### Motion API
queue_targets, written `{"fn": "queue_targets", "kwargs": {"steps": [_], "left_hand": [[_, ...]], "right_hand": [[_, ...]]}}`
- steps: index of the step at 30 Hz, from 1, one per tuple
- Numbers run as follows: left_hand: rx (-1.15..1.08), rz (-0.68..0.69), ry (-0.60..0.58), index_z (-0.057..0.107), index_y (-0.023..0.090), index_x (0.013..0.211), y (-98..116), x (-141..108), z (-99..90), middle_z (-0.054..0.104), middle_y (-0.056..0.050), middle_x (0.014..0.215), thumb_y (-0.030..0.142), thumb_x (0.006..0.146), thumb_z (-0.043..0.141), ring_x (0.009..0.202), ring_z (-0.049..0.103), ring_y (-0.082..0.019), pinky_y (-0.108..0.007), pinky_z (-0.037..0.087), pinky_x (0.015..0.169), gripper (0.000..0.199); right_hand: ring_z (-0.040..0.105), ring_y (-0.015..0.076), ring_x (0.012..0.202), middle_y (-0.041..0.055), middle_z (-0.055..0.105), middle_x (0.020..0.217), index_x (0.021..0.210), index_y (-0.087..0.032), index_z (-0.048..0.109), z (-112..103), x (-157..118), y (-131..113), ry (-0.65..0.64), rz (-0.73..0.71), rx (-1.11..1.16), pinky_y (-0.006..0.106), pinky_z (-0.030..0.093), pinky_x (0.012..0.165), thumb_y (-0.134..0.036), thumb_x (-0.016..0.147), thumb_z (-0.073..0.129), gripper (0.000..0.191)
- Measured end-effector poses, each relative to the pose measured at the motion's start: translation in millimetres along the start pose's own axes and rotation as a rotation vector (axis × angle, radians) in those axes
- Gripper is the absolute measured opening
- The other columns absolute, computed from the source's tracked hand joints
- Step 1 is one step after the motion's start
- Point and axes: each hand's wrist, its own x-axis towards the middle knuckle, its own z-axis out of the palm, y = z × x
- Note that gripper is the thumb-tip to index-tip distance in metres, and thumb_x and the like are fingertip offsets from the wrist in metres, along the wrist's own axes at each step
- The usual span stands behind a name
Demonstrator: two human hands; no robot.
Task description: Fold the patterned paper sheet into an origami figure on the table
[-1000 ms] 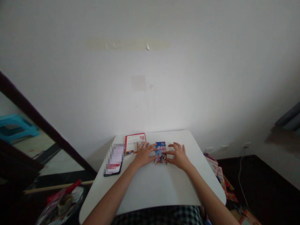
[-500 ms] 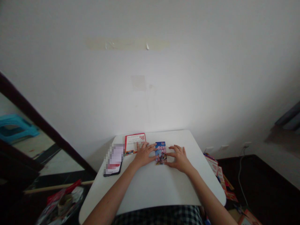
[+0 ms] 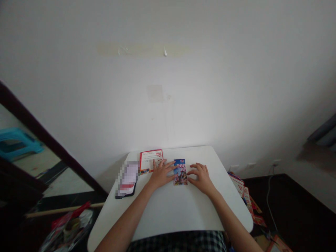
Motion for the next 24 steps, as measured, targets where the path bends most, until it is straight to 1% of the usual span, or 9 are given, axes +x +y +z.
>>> {"fn": "queue_targets", "kwargs": {"steps": [3,5,11,15,19,24], "left_hand": [[0.002,0.004,0.018,0.045,0.059,0.131,0,0,1.4,0.047,0.012,0.147,0.069,0.085,0.043,0.139,0.029,-0.036,-0.075,-0.015,0.105,0.048],[0.006,-0.004,0.019,0.045,0.06,0.131,0,0,1.6,0.047,0.013,0.146,0.069,0.084,0.044,0.139,0.029,-0.036,-0.075,-0.015,0.106,0.047],[-0.006,-0.007,0.001,0.046,0.059,0.13,1,0,-1.2,0.046,0.013,0.147,0.068,0.084,0.047,0.14,0.027,-0.035,-0.073,-0.016,0.107,0.048],[-0.012,-0.01,-0.005,0.047,0.059,0.13,2,0,-2.1,0.047,0.013,0.146,0.068,0.084,0.047,0.141,0.026,-0.035,-0.073,-0.016,0.107,0.046],[0.021,-0.011,-0.007,0.046,0.06,0.13,1,0,-1.3,0.047,0.012,0.146,0.068,0.084,0.047,0.141,0.026,-0.035,-0.076,-0.011,0.107,0.047],[0.067,-0.008,-0.019,0.042,0.059,0.133,2,0,-2.3,0.046,0.011,0.148,0.069,0.084,0.046,0.141,0.027,-0.034,-0.075,-0.006,0.108,0.049]], "right_hand": [[0.04,0.0275,0.13,0.0019,0.059,0.128,0.086,-0.033,0.074,6,0,2,0.055,-0.023,0.028,0.051,0.03,0.108,-0.039,0.083,0.061,0.015],[0.038,0.0282,0.131,0.002,0.059,0.128,0.083,-0.031,0.073,8,1,1,0.055,-0.038,0.026,0.051,0.029,0.108,-0.037,0.082,0.062,0.013],[0.032,0.0313,0.134,0.0023,0.057,0.129,0.084,-0.031,0.072,9,5,-10,0.021,-0.009,-0.028,0.064,0.015,0.11,-0.034,0.08,0.063,0.01],[0.03,0.03,0.135,0.0016,0.056,0.129,0.083,-0.031,0.072,8,14,-14,0.05,0.02,-0.04,0.064,0.013,0.111,-0.032,0.08,0.063,0.01],[0.03,0.0305,0.135,0.0031,0.056,0.127,0.083,-0.03,0.072,10,26,-14,0.073,0.036,-0.051,0.065,0.012,0.111,-0.031,0.081,0.062,0.01],[0.032,0.0309,0.133,0.0045,0.058,0.122,0.082,-0.029,0.072,15,41,-8,0.12,0.029,-0.043,0.065,0.012,0.11,-0.032,0.082,0.062,0.011]]}}
